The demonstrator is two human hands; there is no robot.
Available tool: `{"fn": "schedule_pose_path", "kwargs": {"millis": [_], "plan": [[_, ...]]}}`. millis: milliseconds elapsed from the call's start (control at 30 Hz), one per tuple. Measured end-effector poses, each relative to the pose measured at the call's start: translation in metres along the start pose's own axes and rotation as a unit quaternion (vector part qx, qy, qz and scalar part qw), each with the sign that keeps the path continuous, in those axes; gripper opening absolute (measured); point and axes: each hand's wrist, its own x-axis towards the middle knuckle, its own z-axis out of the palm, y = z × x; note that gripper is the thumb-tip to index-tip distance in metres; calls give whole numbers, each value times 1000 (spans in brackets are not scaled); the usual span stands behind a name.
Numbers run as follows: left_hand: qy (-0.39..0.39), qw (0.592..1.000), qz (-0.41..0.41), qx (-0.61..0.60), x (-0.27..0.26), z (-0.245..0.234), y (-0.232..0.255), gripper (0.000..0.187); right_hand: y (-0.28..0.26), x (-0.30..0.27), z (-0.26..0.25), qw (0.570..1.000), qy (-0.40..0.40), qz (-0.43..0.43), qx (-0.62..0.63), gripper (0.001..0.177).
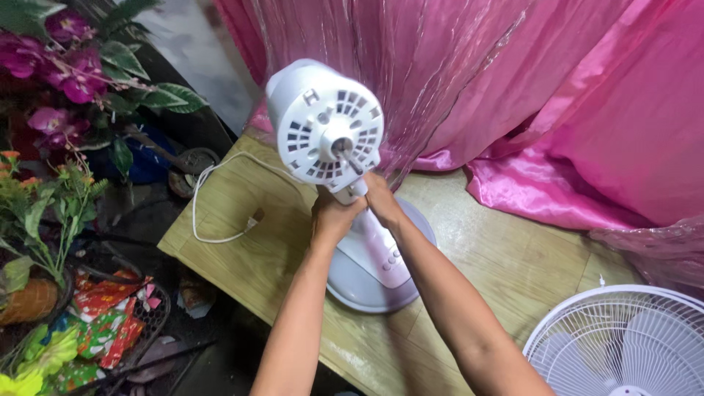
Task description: The person disassembles a white table fan by removing the front grille, unscrewing the blade hub, detaching the fan blades, and removing the rear grille. They then wipe the motor housing and base with a cloth. The video ends before reassembly is shown.
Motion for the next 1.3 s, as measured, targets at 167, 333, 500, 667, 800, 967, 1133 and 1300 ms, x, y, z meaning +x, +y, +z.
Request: {"fn": "schedule_pose_path", "kwargs": {"millis": [167, 333, 500, 667, 800, 967, 1133, 1300], "plan": [[201, 953, 77, 213, 5, 15, 4, 85, -16, -38, -54, 966, 198, -47, -161, 45], [144, 979, -107, 100, 5, 17, 18, 72, -12, -95, -93, 894, 9, 192, -405, 51], [123, 969, -2, 213, 5, 24, -7, 59, 51, -117, -58, 824, -86, 52, -557, 61], [194, 951, 136, 198, 2, 32, -38, 60, 51, -42, -57, 771, -88, 28, -630, 50], [208, 954, 133, 170, 3, 37, -36, 60, 52, 14, -52, 732, -92, 109, -666, 43], [165, 974, 37, 150, -1, 27, -15, 59, 76, -21, -70, 716, 52, -89, -690, 43], [146, 981, -29, 121, 0, 23, 3, 56, 68, -122, -97, 724, 133, 3, -676, 50], [143, 975, -30, 166, 0, 23, 4, 53, 0, -155, -107, 822, 179, 172, -513, 33]]}}
